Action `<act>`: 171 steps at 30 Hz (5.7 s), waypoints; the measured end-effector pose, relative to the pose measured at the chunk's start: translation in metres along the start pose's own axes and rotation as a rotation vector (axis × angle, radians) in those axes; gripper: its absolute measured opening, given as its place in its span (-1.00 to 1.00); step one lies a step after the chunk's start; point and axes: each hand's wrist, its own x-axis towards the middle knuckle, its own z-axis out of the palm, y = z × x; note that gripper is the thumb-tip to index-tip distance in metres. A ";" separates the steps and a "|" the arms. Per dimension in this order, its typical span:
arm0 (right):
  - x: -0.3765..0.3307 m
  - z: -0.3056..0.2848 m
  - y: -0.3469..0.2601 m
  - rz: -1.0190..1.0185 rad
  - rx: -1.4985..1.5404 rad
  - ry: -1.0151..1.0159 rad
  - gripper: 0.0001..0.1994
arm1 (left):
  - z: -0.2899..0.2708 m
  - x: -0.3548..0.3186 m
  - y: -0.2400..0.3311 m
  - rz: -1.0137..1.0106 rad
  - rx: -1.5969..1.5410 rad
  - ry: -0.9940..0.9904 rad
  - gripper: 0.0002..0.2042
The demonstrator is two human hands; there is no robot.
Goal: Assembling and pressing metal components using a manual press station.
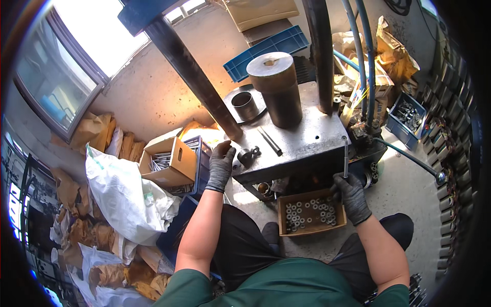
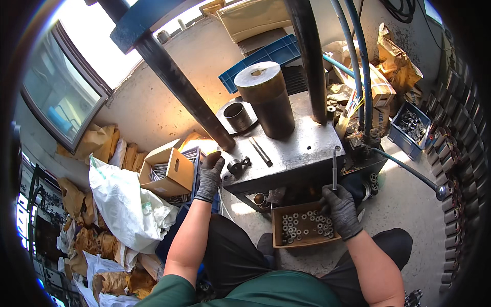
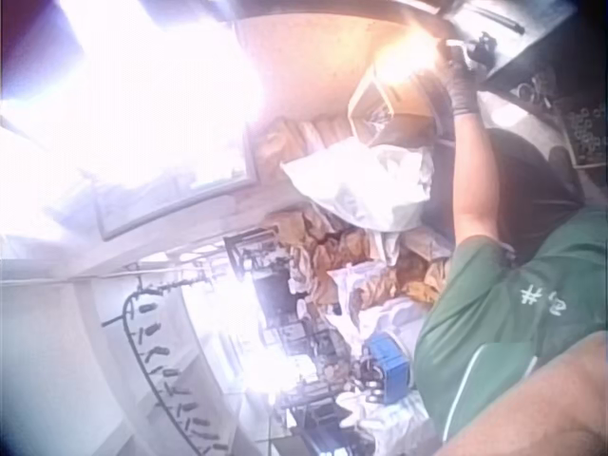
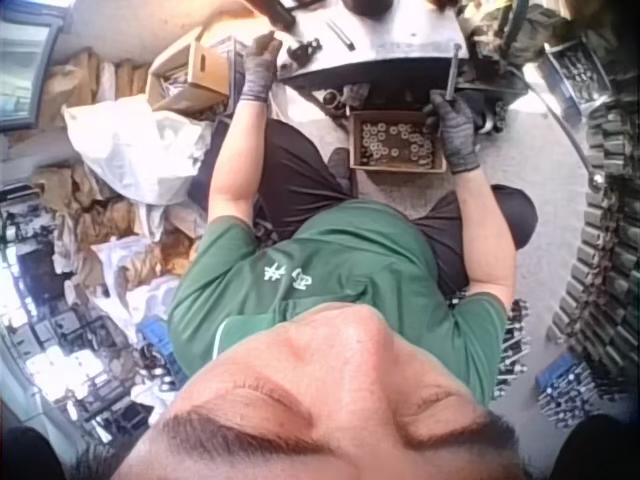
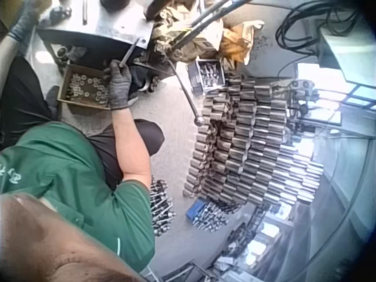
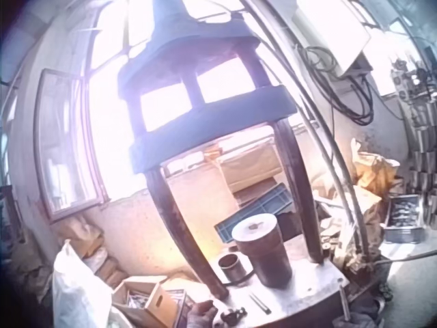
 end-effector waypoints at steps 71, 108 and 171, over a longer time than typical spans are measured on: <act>-0.003 0.013 0.019 0.003 0.074 -0.114 -0.85 | 0.113 0.171 0.245 0.433 0.551 -0.264 -0.76; -0.028 -0.020 0.024 -0.382 -0.999 -0.178 -0.39 | 0.201 -0.202 0.082 -0.012 -0.341 -0.972 -0.64; -0.110 -0.151 -0.162 0.004 -1.606 -0.351 -0.60 | 0.175 0.202 0.233 0.243 -0.342 -0.108 -0.77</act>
